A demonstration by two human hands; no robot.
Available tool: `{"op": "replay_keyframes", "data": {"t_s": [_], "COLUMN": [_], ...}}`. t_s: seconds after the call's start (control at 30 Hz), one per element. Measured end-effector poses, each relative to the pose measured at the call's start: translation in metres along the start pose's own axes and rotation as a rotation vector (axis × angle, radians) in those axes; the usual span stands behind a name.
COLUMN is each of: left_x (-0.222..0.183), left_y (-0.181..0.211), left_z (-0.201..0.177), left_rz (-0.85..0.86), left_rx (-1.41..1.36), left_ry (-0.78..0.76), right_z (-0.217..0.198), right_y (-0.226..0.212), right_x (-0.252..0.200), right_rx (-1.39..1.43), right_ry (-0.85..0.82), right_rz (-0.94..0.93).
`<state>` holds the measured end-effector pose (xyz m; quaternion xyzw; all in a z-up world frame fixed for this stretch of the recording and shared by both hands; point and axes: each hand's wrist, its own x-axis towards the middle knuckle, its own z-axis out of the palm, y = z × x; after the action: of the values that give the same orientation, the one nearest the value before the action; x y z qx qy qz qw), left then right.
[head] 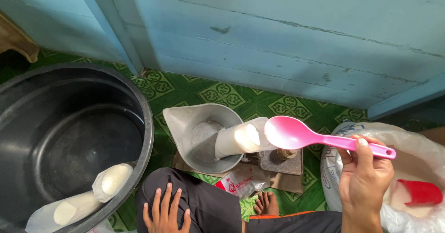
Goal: Measuring powder from a large sack using a scoop and filling individual plastic bags, then placing them into a large basin.
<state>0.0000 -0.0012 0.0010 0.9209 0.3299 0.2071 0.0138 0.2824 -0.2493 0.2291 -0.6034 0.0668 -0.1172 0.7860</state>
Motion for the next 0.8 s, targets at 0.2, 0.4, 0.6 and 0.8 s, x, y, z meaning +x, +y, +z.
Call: {"op": "replay_keyframes", "data": {"t_s": [0.2, 0.4, 0.6, 0.8], "left_x": [0.000, 0.001, -0.001, 0.000], "left_y": [0.000, -0.001, -0.002, -0.002], "left_z": [-0.004, -0.006, -0.003, -0.004], "left_rz": [0.004, 0.019, 0.009, 0.026], "left_rx": [-0.017, 0.006, 0.020, 0.025], "left_ry": [-0.017, -0.041, -0.078, -0.062], "right_z": [0.006, 0.011, 0.012, 0.015], "right_y": [-0.007, -0.010, -0.010, -0.011], "right_x": [-0.012, -0.017, -0.020, -0.021], "right_rx": [-0.098, -0.111, -0.114, -0.125], "right_ry": [-0.091, -0.102, -0.124, -0.119], "right_rz": [-0.145, -0.183, -0.184, -0.190]}}
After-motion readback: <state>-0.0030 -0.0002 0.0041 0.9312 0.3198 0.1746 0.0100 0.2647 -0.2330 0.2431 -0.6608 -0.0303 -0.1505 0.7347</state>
